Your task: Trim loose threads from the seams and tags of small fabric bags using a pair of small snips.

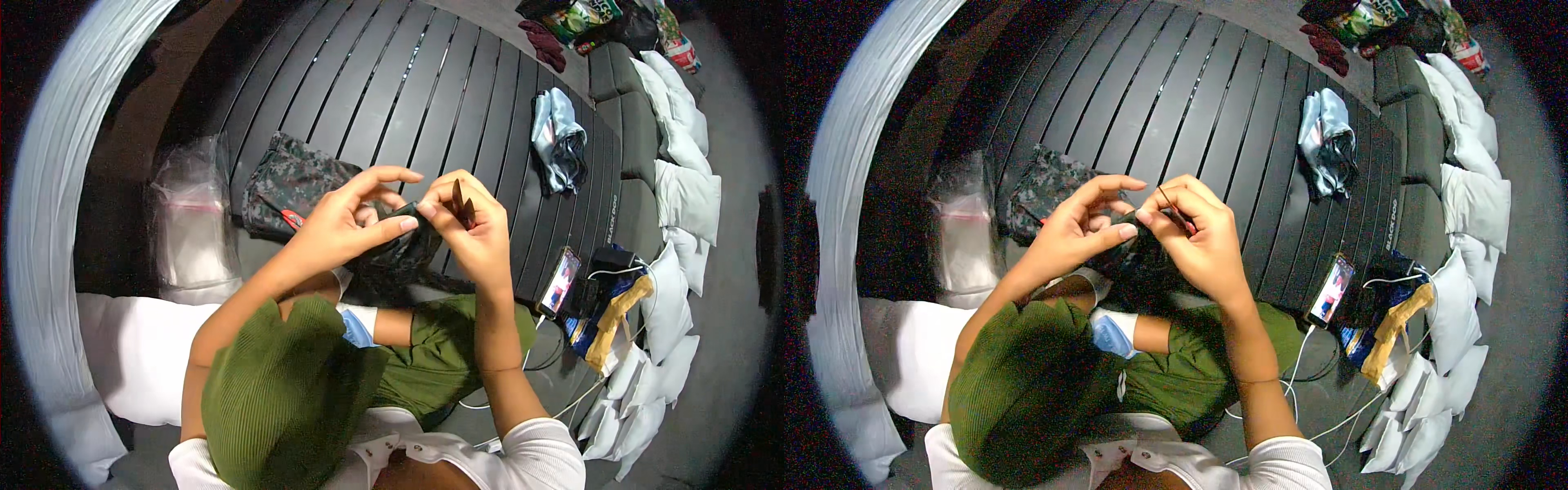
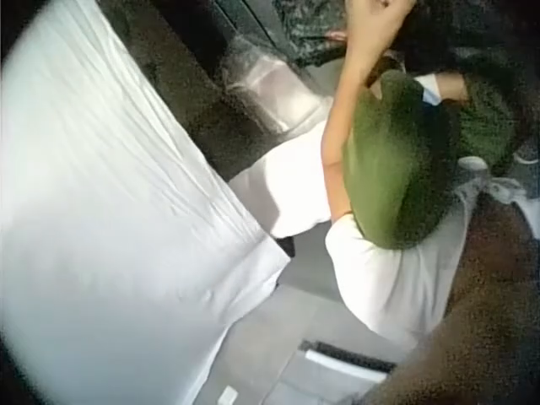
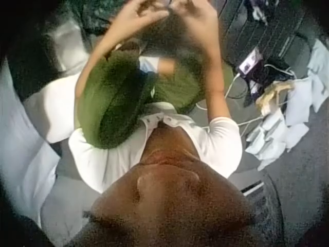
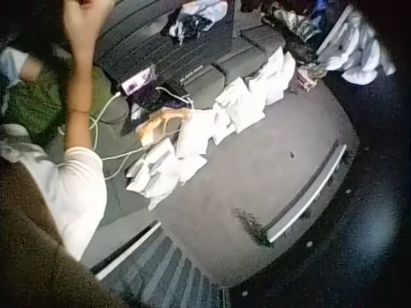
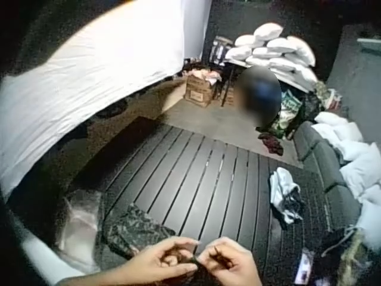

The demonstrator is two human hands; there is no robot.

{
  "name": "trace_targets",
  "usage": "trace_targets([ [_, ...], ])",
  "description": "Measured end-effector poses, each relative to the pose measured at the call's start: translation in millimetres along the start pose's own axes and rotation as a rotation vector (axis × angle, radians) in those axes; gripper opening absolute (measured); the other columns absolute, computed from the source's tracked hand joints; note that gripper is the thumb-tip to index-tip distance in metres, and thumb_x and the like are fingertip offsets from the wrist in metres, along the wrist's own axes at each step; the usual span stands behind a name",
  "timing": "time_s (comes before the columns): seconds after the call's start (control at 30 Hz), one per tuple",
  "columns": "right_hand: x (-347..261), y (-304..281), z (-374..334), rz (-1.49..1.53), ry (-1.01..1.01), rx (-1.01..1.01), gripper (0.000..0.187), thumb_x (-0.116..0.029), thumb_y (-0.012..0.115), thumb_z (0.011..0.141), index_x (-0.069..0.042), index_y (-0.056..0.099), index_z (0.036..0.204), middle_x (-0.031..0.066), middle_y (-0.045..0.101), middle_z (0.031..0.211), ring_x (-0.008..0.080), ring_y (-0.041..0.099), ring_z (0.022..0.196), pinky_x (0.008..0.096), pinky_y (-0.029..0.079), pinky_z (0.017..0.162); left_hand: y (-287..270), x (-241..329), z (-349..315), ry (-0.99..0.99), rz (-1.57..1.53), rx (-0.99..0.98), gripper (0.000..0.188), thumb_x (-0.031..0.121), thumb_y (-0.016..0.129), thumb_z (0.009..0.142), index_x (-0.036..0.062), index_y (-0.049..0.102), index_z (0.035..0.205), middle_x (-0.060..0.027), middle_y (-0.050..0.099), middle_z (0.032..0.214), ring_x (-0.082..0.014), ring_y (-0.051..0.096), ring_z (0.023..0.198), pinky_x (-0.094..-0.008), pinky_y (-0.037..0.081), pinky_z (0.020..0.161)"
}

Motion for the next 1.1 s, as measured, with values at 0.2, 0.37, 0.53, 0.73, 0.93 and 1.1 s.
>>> trace_targets([
  [0.2, -9.2, 1.8, -3.1, -0.033, -0.135, 0.064, 0.008, -0.005, 0.059, 0.079, 0.002, 0.056, 0.077, 0.0041, 0.048, 0.086, 0.0067, 0.045, 0.07, 0.0188, 0.036, 0.06, -6.9, 14.5, 2.6, 0.214, 0.178, 0.018, 0.017, 0.008, 0.067, 0.076, 0.0029, 0.058, 0.09, -0.0038, 0.055, 0.095, -0.0049, 0.049, 0.083, -0.0184, 0.041, 0.068],
  [0.37, -3.2, 4.4, -4.1, 0.001, -0.077, 0.074, 0.006, -0.006, 0.059, 0.08, -0.001, 0.058, 0.079, 0.0057, 0.043, 0.097, 0.0061, 0.044, 0.067, 0.0194, 0.037, 0.057, 7.2, -5.0, 1.8, 0.112, -0.359, -0.138, 0.019, 0.003, 0.064, 0.076, 0.0042, 0.045, 0.077, -0.0083, 0.056, 0.099, -0.0088, 0.051, 0.086, -0.0213, 0.042, 0.07],
  [0.53, -2.0, 13.8, -4.8, 0.246, -0.074, 0.007, 0.01, -0.007, 0.059, 0.081, 0.001, 0.054, 0.083, 0.0058, 0.043, 0.105, 0.0062, 0.045, 0.071, 0.02, 0.038, 0.063, 4.9, -15.6, 1.6, -0.037, -0.465, -0.143, 0.021, 0.005, 0.064, 0.076, 0.0067, 0.044, 0.078, -0.0073, 0.056, 0.091, -0.0057, 0.051, 0.079, -0.0184, 0.042, 0.066],
  [0.73, 4.9, 17.3, -5.1, 0.317, -0.019, -0.011, 0.012, -0.008, 0.058, 0.082, 0.003, 0.053, 0.085, 0.0068, 0.044, 0.105, 0.0067, 0.047, 0.072, 0.0206, 0.039, 0.065, 10.4, -26.4, -0.5, -0.169, -0.453, -0.145, 0.017, 0.01, 0.064, 0.077, 0.0075, 0.048, 0.08, -0.0024, 0.057, 0.087, -0.0044, 0.052, 0.076, -0.0168, 0.043, 0.067],
  [0.93, 6.7, 20.3, -4.5, 0.301, -0.018, -0.059, 0.008, -0.006, 0.057, 0.082, 0.002, 0.057, 0.081, 0.0053, 0.04, 0.108, 0.0033, 0.045, 0.068, 0.0181, 0.038, 0.059, 13.5, -22.4, 0.7, -0.176, -0.398, -0.154, 0.014, 0.008, 0.066, 0.076, 0.0052, 0.057, 0.087, 0.0011, 0.057, 0.084, -0.0032, 0.051, 0.072, -0.0157, 0.04, 0.063],
  [1.1, -2.9, 23.9, -4.4, 0.253, 0.003, -0.094, 0.005, -0.003, 0.057, 0.08, 0.002, 0.056, 0.079, 0.0083, 0.044, 0.106, 0.0072, 0.048, 0.072, 0.0204, 0.039, 0.065, 12.6, -17.8, 1.0, -0.057, -0.374, -0.182, 0.012, 0.007, 0.065, 0.077, 0.0041, 0.058, 0.087, 0.0037, 0.054, 0.075, -0.0013, 0.047, 0.064, -0.0147, 0.034, 0.054],
])
Point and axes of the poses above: each hand's wrist, its own z-axis towards the middle knuckle, its own y-axis out of the palm, x = y × z, the point moved 10 cm from there along z, towards the middle knuckle
